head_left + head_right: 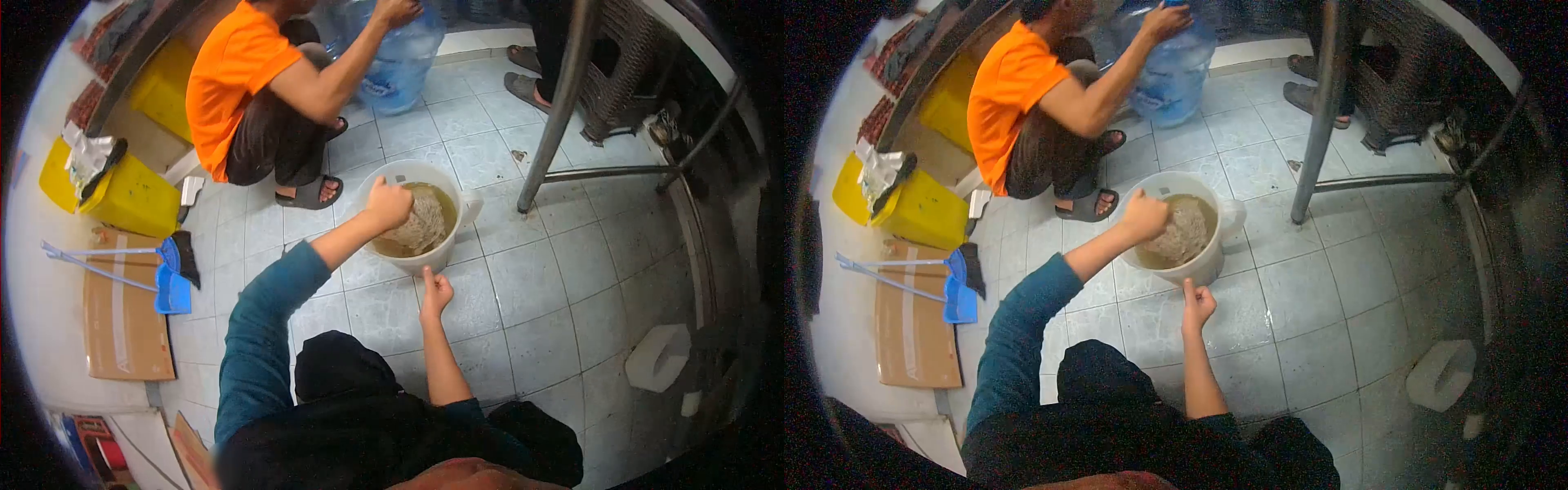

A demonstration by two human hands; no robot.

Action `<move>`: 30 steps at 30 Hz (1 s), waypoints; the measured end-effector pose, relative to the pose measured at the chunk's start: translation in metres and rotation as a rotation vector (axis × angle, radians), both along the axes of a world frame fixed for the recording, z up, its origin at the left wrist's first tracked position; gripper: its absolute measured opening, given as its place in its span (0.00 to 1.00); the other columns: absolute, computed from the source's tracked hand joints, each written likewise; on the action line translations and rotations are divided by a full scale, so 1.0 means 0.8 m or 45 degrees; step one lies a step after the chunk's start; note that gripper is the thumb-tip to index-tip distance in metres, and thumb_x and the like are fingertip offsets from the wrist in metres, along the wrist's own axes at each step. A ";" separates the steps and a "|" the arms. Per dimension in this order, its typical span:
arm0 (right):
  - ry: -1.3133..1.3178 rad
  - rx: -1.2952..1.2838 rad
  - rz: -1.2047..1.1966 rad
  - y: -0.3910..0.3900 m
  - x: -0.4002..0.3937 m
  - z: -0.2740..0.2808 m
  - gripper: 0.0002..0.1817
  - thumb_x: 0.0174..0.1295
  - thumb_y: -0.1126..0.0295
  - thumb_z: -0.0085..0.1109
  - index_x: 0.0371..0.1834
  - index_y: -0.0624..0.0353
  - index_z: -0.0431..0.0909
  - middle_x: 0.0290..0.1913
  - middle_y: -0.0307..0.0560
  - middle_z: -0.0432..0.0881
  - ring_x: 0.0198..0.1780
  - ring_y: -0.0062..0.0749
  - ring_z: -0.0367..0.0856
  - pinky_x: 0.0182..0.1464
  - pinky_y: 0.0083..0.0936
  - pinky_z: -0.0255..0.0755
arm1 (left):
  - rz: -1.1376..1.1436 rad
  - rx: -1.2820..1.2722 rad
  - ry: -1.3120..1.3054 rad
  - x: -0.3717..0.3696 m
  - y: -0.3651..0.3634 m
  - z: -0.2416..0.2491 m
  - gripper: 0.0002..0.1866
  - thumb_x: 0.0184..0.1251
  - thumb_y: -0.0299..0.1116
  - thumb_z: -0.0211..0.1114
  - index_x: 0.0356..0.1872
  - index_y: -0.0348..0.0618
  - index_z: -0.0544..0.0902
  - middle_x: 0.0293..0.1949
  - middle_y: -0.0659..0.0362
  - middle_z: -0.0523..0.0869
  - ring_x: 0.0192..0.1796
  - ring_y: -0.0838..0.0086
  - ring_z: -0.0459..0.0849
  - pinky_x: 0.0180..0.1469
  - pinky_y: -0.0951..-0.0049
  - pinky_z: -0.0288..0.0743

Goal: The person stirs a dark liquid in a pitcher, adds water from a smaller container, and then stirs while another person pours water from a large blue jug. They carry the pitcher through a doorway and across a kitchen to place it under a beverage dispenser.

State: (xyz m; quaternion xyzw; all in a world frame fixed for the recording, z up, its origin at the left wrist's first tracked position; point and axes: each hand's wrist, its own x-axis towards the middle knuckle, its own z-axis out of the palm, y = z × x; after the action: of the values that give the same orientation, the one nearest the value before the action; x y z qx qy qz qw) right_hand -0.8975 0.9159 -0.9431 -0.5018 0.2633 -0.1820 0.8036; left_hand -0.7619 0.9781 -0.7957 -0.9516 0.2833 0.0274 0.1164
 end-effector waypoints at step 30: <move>-0.253 0.773 -0.675 -0.117 0.040 0.140 0.16 0.53 0.59 0.36 0.11 0.52 0.55 0.10 0.33 0.55 0.13 0.18 0.51 0.17 0.15 0.48 | 0.797 -1.721 0.450 -0.150 0.134 0.049 0.14 0.56 0.37 0.46 0.16 0.41 0.70 0.09 0.72 0.57 0.13 0.89 0.52 0.14 0.85 0.43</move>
State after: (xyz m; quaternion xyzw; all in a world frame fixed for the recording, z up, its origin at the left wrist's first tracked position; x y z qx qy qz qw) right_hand -0.8655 0.8222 -0.8308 -0.1367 0.3462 -0.3444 0.8619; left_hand -0.8818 1.0850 -0.7569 -0.8333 -0.0300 0.0317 -0.5511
